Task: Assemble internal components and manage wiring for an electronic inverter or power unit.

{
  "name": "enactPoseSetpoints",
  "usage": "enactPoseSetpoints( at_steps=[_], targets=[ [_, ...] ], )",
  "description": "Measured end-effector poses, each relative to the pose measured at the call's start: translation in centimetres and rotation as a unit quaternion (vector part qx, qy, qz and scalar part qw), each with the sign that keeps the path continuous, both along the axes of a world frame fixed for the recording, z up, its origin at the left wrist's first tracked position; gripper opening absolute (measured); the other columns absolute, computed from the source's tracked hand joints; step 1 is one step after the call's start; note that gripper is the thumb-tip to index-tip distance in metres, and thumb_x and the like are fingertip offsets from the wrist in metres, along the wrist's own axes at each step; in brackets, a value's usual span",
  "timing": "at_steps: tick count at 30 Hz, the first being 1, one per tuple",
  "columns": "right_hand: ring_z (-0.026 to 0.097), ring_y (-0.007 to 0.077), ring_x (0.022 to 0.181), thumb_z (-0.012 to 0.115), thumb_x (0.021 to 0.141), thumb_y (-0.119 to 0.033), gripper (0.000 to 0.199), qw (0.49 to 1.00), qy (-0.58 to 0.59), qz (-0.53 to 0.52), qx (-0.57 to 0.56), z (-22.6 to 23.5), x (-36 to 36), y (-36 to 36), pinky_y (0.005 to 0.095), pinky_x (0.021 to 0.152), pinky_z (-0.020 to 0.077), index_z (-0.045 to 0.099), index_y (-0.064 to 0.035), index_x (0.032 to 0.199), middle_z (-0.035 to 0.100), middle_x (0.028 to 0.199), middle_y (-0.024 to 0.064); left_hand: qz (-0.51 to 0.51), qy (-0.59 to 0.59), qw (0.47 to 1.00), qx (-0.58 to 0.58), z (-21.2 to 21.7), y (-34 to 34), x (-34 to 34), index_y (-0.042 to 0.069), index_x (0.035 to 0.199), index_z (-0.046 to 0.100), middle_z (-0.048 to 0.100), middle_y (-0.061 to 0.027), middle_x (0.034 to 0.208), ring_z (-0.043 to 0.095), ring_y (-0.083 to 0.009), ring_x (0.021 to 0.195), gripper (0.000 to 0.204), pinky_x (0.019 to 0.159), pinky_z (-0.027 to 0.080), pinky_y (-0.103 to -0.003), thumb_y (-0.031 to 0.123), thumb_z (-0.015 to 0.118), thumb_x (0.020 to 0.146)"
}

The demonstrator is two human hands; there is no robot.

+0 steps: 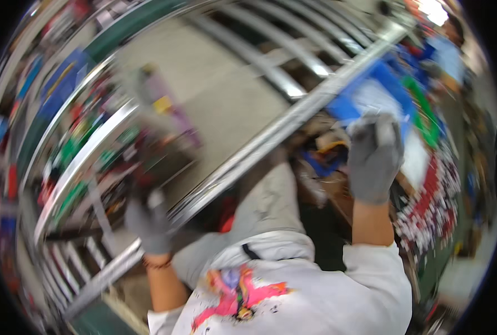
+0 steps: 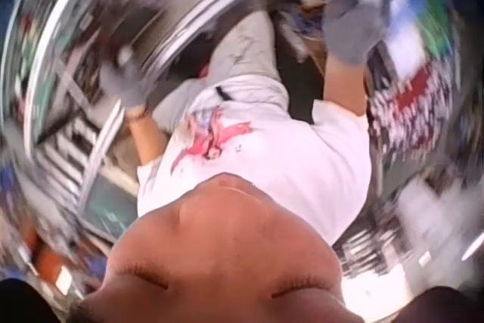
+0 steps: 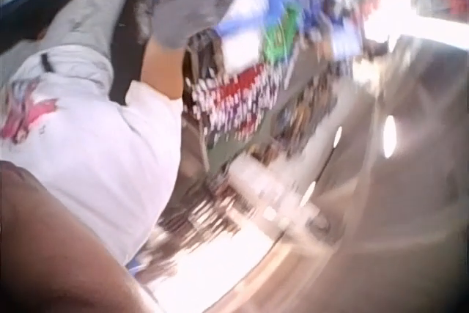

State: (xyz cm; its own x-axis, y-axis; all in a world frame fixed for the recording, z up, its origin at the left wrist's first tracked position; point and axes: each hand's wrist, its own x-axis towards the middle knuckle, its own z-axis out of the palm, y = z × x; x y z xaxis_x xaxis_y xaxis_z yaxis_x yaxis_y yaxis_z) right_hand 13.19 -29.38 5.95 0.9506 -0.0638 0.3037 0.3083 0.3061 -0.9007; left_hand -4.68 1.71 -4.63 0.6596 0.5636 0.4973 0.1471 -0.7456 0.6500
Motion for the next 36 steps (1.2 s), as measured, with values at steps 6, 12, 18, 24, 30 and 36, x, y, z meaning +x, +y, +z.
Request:
enactPoseSetpoints(
  at_steps=[6, 12, 18, 24, 30, 36],
  targets=[
    [0.066, 0.0229, 0.076, 0.054, 0.09, -0.005, 0.011, 0.93, 0.085, 0.354, 0.054, -5.2, -10.7, 12.5, 0.0345, 0.067, 0.0565, 0.047, -0.0059, 0.099, 0.062, 0.086, 0.0156, -0.039, -0.039, 0.998, 0.008, 5.9, -4.7, -3.9, 0.001, 0.104, 0.063, 0.06, -0.0164, 0.09, 0.059, -0.0337, 0.083, 0.038, 0.073, 0.048, -0.04, 0.019, 0.074, 0.072],
    [0.064, 0.0206, 0.087, 0.07, 0.082, -0.003, 0.025, 0.872, 0.055, 0.484, 0.052, -6.5, -11.1, 14.4, 0.0326, 0.077, 0.0536, 0.055, -0.0042, 0.102, 0.063, 0.101, 0.0154, -0.081, 0.056, 0.994, -0.054, 5.4, -4.3, -6.5, 0.006, 0.089, 0.069, 0.059, -0.0102, 0.073, 0.055, -0.0256, 0.062, 0.014, 0.053, 0.042, -0.033, 0.009, 0.071, 0.076],
    [0.064, 0.015, 0.072, 0.059, 0.089, -0.015, 0.02, 0.953, 0.191, 0.22, -0.089, -7.9, -9.8, 17.0, 0.0279, 0.067, 0.0512, 0.058, 0.0013, 0.101, 0.065, 0.08, 0.012, 0.034, -0.051, 0.998, 0.034, 3.3, -1.4, -2.9, 0.001, 0.11, 0.061, 0.062, -0.0193, 0.091, 0.06, -0.037, 0.08, 0.034, 0.07, 0.049, -0.042, 0.006, 0.068, 0.077],
    [0.059, 0.0161, 0.057, 0.056, 0.091, -0.016, 0.017, 0.908, 0.329, 0.244, 0.09, -9.2, -10.0, 22.3, 0.0283, 0.053, 0.0489, 0.056, 0.0002, 0.093, 0.061, 0.067, 0.0097, 0.041, -0.022, 0.996, 0.072, 2.6, 0.8, -0.8, 0.001, 0.111, 0.06, 0.064, -0.0192, 0.091, 0.063, -0.0366, 0.079, 0.03, 0.067, 0.05, -0.039, 0.01, 0.065, 0.082],
    [0.056, 0.0149, 0.054, 0.055, 0.092, -0.018, 0.017, 0.855, 0.426, 0.267, 0.126, -9.1, -9.8, 23.2, 0.0275, 0.048, 0.0441, 0.056, -0.0008, 0.092, 0.058, 0.064, 0.0075, 0.05, -0.021, 0.998, -0.012, 2.0, 0.5, -0.9, 0.001, 0.109, 0.061, 0.066, -0.0172, 0.088, 0.064, -0.0348, 0.076, 0.027, 0.066, 0.051, -0.038, 0.01, 0.064, 0.084],
    [0.058, 0.018, 0.061, 0.062, 0.075, 0.002, 0.027, 0.938, 0.038, 0.257, -0.232, -10.9, -9.6, 22.6, 0.0295, 0.052, 0.0459, 0.06, 0.0027, 0.102, 0.06, 0.073, 0.0096, 0.045, -0.025, 0.998, -0.02, 1.9, 0.8, -1.0, 0.0, 0.107, 0.061, 0.066, -0.0178, 0.088, 0.064, -0.0354, 0.076, 0.025, 0.066, 0.051, -0.039, 0.007, 0.065, 0.083]
  ],
)
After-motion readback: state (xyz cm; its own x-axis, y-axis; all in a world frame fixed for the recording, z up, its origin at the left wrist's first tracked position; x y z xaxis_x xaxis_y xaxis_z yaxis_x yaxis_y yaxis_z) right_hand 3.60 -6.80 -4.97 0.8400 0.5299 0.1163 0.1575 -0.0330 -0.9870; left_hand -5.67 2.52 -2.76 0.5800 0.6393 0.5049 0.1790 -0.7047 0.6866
